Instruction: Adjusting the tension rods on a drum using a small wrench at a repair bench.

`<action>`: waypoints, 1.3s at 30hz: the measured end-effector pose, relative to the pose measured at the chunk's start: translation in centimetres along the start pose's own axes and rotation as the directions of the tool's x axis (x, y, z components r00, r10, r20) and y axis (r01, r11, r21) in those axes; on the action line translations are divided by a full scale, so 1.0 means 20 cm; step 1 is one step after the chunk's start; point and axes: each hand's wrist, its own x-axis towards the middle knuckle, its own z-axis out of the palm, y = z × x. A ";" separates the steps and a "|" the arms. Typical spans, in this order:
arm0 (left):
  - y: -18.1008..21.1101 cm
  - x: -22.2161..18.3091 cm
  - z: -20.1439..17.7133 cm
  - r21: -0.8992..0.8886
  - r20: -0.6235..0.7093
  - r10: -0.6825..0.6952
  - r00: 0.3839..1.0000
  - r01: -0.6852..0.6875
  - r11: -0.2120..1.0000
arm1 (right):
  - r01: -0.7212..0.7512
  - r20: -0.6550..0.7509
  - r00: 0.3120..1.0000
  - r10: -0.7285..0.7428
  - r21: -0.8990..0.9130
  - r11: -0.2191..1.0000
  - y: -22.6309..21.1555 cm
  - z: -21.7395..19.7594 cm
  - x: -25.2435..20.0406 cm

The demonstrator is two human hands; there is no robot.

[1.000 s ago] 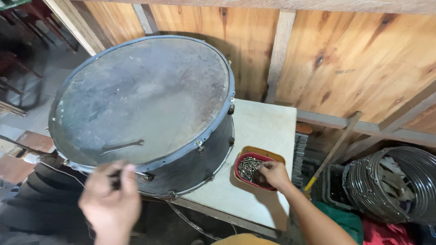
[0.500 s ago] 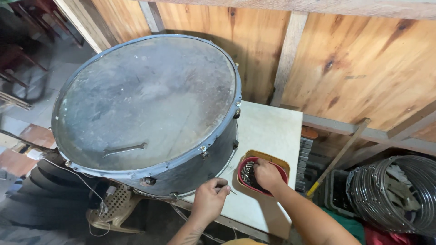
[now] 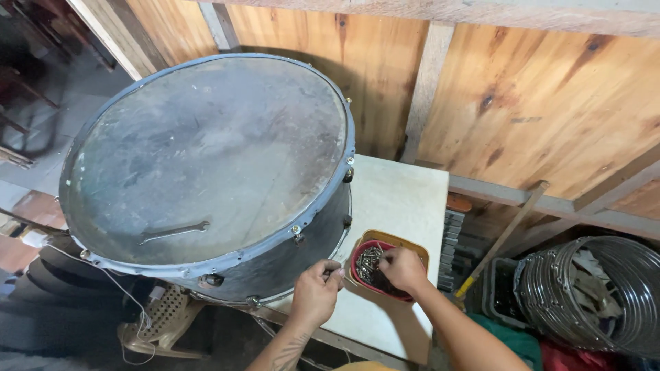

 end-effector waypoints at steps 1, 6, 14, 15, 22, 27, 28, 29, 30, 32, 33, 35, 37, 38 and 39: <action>-0.01 0.01 0.01 0.033 -0.015 0.042 0.999 -0.042 0.999 | -0.161 0.000 0.985 0.172 0.342 0.926 -0.03 -0.04 -0.02; 0.13 -0.01 0.13 0.061 0.021 0.315 0.949 -0.316 0.947 | -0.374 0.394 0.890 0.230 0.919 -0.128 -0.15 -0.12 -0.15; 0.11 0.13 0.41 0.126 0.086 0.605 0.791 -0.611 0.781 | -0.258 0.300 0.954 -0.006 0.811 -0.525 -0.13 0.01 -0.14; 0.13 0.14 0.41 0.127 0.070 0.579 0.812 -0.583 0.802 | -0.271 0.316 0.949 -0.002 0.809 -0.521 -0.12 0.01 -0.14; 0.11 0.21 0.42 0.202 0.042 0.583 0.812 -0.578 0.791 | -0.256 0.296 0.955 0.008 0.837 -0.483 -0.08 0.06 -0.13; 0.13 0.16 0.40 0.152 0.031 0.617 0.786 -0.614 0.775 | -0.214 0.256 0.966 0.029 0.858 -0.467 -0.13 -0.01 -0.15; 0.14 0.15 0.39 0.145 0.047 0.610 0.791 -0.610 0.779 | -0.214 0.275 0.959 0.071 0.863 -0.458 -0.13 -0.01 -0.15; 0.13 0.14 0.39 0.145 0.048 0.610 0.791 -0.610 0.779 | -0.213 0.275 0.959 0.071 0.863 -0.458 -0.15 -0.03 -0.16; 0.12 0.14 0.40 0.139 0.010 0.654 0.756 -0.649 0.748 | -0.175 0.240 0.966 0.092 0.875 -0.452 -0.17 -0.05 -0.17; 0.14 0.10 0.37 0.133 -0.028 0.695 0.718 -0.687 0.715 | -0.134 0.205 0.972 0.114 0.885 -0.445 -0.17 -0.09 -0.19; 0.17 0.06 0.34 0.096 -0.074 0.724 0.686 -0.717 0.690 | -0.133 0.190 0.977 0.095 0.896 -0.424 -0.15 -0.10 -0.19; 0.17 0.03 0.30 0.057 -0.120 0.750 0.651 -0.750 0.659 | -0.127 0.172 0.982 0.079 0.907 -0.402 -0.10 -0.14 -0.19; 0.10 0.04 0.27 0.115 -0.066 0.644 0.762 -0.635 0.764 | -0.196 0.143 0.977 -0.158 0.892 -0.407 -0.03 -0.18 -0.21; 0.10 0.04 0.25 0.114 -0.063 0.642 0.764 -0.634 0.765 | -0.196 0.144 0.977 -0.155 0.892 -0.407 -0.03 -0.24 -0.24; 0.09 0.04 0.23 0.129 -0.075 0.591 0.803 -0.580 0.804 | -0.264 0.125 0.932 -0.341 0.877 -0.401 -0.03 -0.29 -0.27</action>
